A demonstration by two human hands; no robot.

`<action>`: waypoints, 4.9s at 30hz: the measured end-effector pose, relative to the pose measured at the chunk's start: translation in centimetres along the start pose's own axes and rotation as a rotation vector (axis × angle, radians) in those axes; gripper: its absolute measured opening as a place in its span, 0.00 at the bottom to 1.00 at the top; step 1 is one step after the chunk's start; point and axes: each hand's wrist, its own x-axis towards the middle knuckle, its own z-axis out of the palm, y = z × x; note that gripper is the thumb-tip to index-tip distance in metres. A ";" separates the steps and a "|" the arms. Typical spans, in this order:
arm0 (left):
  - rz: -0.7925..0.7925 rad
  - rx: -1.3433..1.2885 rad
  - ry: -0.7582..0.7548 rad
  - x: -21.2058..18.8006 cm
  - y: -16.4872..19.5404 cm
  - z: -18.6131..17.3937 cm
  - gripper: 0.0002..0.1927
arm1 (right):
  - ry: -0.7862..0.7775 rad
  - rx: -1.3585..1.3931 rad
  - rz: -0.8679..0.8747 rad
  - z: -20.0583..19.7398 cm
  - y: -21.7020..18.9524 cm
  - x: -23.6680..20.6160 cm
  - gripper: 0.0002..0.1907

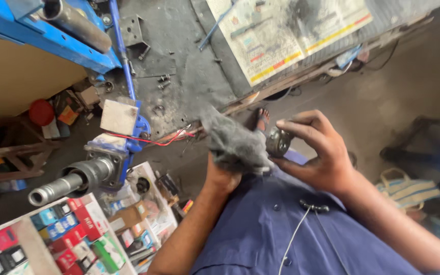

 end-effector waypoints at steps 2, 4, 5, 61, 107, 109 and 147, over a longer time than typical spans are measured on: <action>0.076 0.120 -0.005 0.1 -0.4 0.1 0.21 | -0.047 -0.057 -0.028 0.2 -0.2 0.0 0.35; 0.141 0.203 -0.043 0.7 0.2 0.0 0.20 | -0.094 -0.148 -0.089 0.5 0.0 0.6 0.36; 0.092 0.074 -0.080 0.7 0.8 0.4 0.19 | -0.126 -0.207 -0.111 0.6 0.0 0.7 0.37; 0.325 0.555 0.052 15.1 11.5 5.1 0.16 | 0.005 0.788 0.504 0.9 14.5 6.6 0.13; 0.317 0.557 -0.023 19.4 9.1 1.4 0.16 | -0.466 1.223 0.728 -1.1 19.1 11.4 0.18; 0.257 0.497 -0.023 18.9 8.3 1.2 0.17 | -0.493 1.181 0.692 -1.1 19.5 11.2 0.20; 0.219 0.766 0.103 18.3 7.6 4.6 0.13 | -0.210 1.056 0.752 -0.3 18.3 12.3 0.14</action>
